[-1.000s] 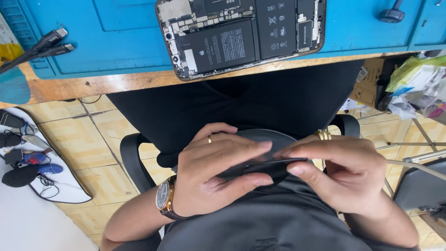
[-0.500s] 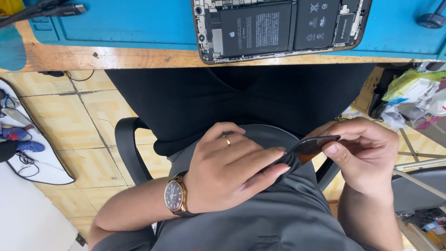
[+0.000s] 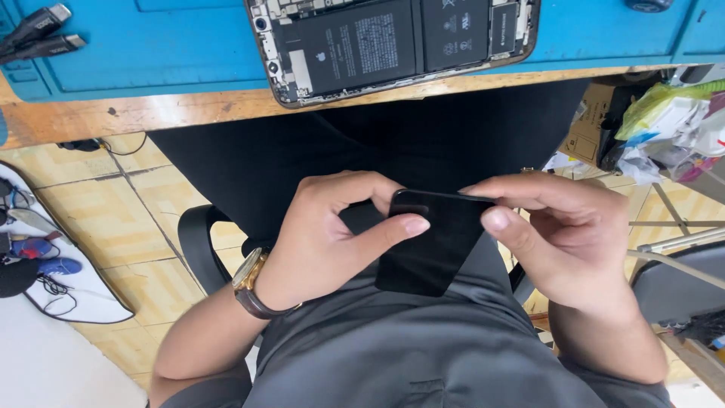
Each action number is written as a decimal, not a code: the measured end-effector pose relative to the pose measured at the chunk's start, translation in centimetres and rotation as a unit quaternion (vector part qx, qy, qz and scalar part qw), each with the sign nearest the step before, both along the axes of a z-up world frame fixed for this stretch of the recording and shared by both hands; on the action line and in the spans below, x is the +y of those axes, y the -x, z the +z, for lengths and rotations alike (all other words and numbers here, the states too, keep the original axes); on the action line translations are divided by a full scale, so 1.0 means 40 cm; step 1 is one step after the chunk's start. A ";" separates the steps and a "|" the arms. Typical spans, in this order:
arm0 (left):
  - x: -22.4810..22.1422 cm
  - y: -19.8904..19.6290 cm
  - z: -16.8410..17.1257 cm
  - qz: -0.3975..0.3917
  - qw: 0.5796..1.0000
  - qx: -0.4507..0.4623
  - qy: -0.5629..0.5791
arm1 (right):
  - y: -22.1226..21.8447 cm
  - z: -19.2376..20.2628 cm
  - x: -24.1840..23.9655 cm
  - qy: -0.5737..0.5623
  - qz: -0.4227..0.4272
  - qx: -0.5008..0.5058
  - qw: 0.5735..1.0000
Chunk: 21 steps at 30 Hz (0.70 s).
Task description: Disassembling a smartphone by prying off the screen and disconnecting internal ribbon cables.
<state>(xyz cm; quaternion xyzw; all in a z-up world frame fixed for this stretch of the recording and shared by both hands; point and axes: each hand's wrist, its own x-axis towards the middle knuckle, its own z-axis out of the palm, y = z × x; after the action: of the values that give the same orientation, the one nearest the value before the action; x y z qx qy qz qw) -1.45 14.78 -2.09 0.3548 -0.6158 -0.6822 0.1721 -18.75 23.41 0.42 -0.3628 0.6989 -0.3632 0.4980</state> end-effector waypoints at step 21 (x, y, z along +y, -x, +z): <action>0.047 -0.005 -0.071 0.257 0.918 0.296 -0.065 | -0.006 0.042 -0.020 0.305 0.135 0.153 0.930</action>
<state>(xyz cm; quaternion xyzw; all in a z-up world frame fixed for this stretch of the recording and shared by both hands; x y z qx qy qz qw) -1.23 16.68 -4.93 0.2933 -0.3788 -0.7266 0.4925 -18.49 22.62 2.08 -0.6397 0.5661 -0.4283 0.2948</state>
